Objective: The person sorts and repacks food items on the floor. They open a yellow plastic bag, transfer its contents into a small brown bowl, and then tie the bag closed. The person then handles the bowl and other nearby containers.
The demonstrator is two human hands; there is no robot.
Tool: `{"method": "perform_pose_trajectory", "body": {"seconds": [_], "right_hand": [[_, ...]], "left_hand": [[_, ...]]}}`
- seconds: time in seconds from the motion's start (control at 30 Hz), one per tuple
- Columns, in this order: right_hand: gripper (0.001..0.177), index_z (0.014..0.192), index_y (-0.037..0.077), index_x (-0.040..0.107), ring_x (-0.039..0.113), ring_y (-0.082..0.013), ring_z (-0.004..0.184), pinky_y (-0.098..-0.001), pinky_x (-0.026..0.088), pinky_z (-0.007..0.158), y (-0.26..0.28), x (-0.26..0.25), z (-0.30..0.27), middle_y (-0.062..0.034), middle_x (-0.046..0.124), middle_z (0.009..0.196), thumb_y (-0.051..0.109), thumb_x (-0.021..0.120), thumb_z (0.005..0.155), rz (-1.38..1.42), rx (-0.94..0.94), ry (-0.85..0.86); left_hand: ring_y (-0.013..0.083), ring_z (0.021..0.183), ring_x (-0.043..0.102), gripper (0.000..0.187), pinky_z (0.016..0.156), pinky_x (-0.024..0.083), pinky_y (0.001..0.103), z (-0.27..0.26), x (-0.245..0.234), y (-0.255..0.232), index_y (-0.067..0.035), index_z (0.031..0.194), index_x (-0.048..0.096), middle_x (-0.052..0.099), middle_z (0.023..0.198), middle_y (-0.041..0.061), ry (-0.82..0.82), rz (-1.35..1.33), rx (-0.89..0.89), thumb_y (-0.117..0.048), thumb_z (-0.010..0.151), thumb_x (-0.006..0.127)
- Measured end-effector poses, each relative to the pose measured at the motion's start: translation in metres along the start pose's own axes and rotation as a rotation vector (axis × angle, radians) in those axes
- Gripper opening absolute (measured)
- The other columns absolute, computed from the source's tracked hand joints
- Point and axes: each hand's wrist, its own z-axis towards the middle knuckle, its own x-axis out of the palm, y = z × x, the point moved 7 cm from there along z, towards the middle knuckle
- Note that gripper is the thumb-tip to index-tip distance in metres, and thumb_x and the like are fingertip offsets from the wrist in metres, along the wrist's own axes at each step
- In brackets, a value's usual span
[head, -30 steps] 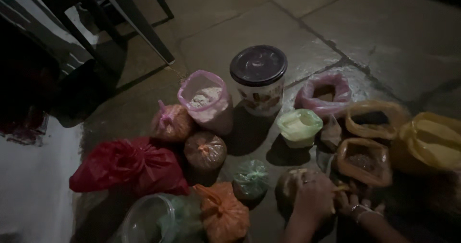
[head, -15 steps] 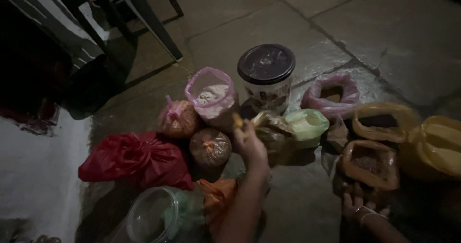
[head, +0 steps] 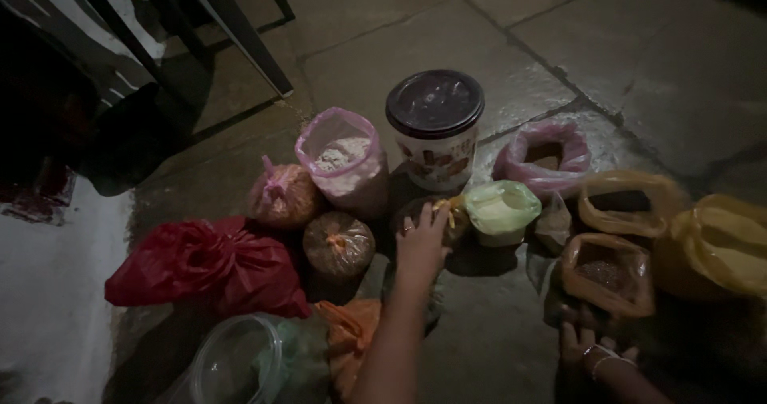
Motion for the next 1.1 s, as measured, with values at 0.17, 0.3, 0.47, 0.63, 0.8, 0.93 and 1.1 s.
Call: {"method": "perform_pose_trajectory", "body": {"seconds": [0.17, 0.3, 0.47, 0.63, 0.8, 0.93, 1.1], "right_hand": [[0.054, 0.159, 0.035, 0.031, 0.025, -0.063, 0.149, -0.0752, 0.028, 0.113, -0.022, 0.004, -0.013, -0.0111, 0.032, 0.17, 0.043, 0.028, 0.105, 1.725, 1.072, 0.025], [0.056, 0.161, 0.035, 0.027, 0.019, -0.0637, 0.146, -0.0748, 0.025, 0.109, -0.008, -0.003, -0.003, -0.012, 0.02, 0.171, 0.04, 0.026, 0.105, 1.759, 0.865, 0.102], [0.055, 0.161, 0.037, 0.025, 0.015, -0.064, 0.148, -0.0755, 0.021, 0.109, -0.012, 0.006, -0.011, -0.0108, 0.018, 0.172, 0.041, 0.025, 0.106, 1.822, 0.79, 0.156], [0.055, 0.161, 0.038, 0.023, 0.013, -0.0644, 0.148, -0.0774, 0.019, 0.107, -0.009, 0.007, -0.018, -0.0106, 0.016, 0.172, 0.042, 0.024, 0.106, 1.859, 0.71, 0.19], [0.055, 0.161, 0.038, 0.022, 0.011, -0.0649, 0.148, -0.0794, 0.018, 0.105, -0.014, 0.015, -0.018, -0.0103, 0.015, 0.172, 0.043, 0.023, 0.106, 1.892, 0.687, 0.186], [0.055, 0.161, 0.038, 0.021, 0.01, -0.0652, 0.148, -0.0809, 0.016, 0.104, -0.019, 0.015, -0.025, -0.0102, 0.013, 0.172, 0.043, 0.022, 0.107, 1.897, 0.657, 0.186], [0.055, 0.162, 0.038, 0.019, 0.008, -0.0657, 0.149, -0.0829, 0.015, 0.102, -0.024, 0.011, -0.023, -0.01, 0.012, 0.173, 0.044, 0.021, 0.107, 1.905, 0.637, 0.174]], "left_hand": [[0.0435, 0.103, 0.067, 0.069, 0.086, 0.055, 0.057, 0.004, 0.013, 0.014, -0.028, 0.157, 0.037, 0.043, 0.151, 0.023, -0.033, 0.142, -0.079, -0.005, 0.097, 0.063], [0.0363, 0.091, 0.072, 0.063, 0.074, 0.061, 0.041, 0.003, 0.03, 0.029, -0.018, 0.154, 0.043, 0.058, 0.127, 0.02, -0.101, 0.23, -0.026, -0.005, 0.095, 0.059], [0.0267, 0.066, 0.073, 0.054, 0.056, 0.061, 0.033, 0.016, 0.064, 0.032, -0.01, 0.144, 0.05, 0.06, 0.126, 0.027, -0.278, 0.473, 0.004, -0.009, 0.092, 0.062], [0.0213, 0.057, 0.072, 0.041, 0.05, 0.06, 0.031, 0.043, 0.094, 0.029, 0.003, 0.131, 0.059, 0.066, 0.113, 0.035, -0.383, 0.6, 0.017, -0.016, 0.095, 0.061], [0.0232, 0.066, 0.074, 0.037, 0.053, 0.061, 0.034, 0.075, 0.112, 0.039, 0.01, 0.118, 0.063, 0.069, 0.109, 0.033, -0.32, 0.518, -0.075, -0.02, 0.097, 0.058], [0.0253, 0.07, 0.075, 0.036, 0.056, 0.061, 0.037, 0.095, 0.141, 0.048, 0.01, 0.115, 0.064, 0.068, 0.113, 0.032, -0.283, 0.558, -0.151, -0.019, 0.096, 0.057], [0.0281, 0.084, 0.075, 0.044, 0.07, 0.061, 0.038, 0.077, 0.118, 0.047, 0.008, 0.129, 0.059, 0.064, 0.122, 0.033, -0.268, 0.407, -0.199, -0.019, 0.094, 0.06]]}}
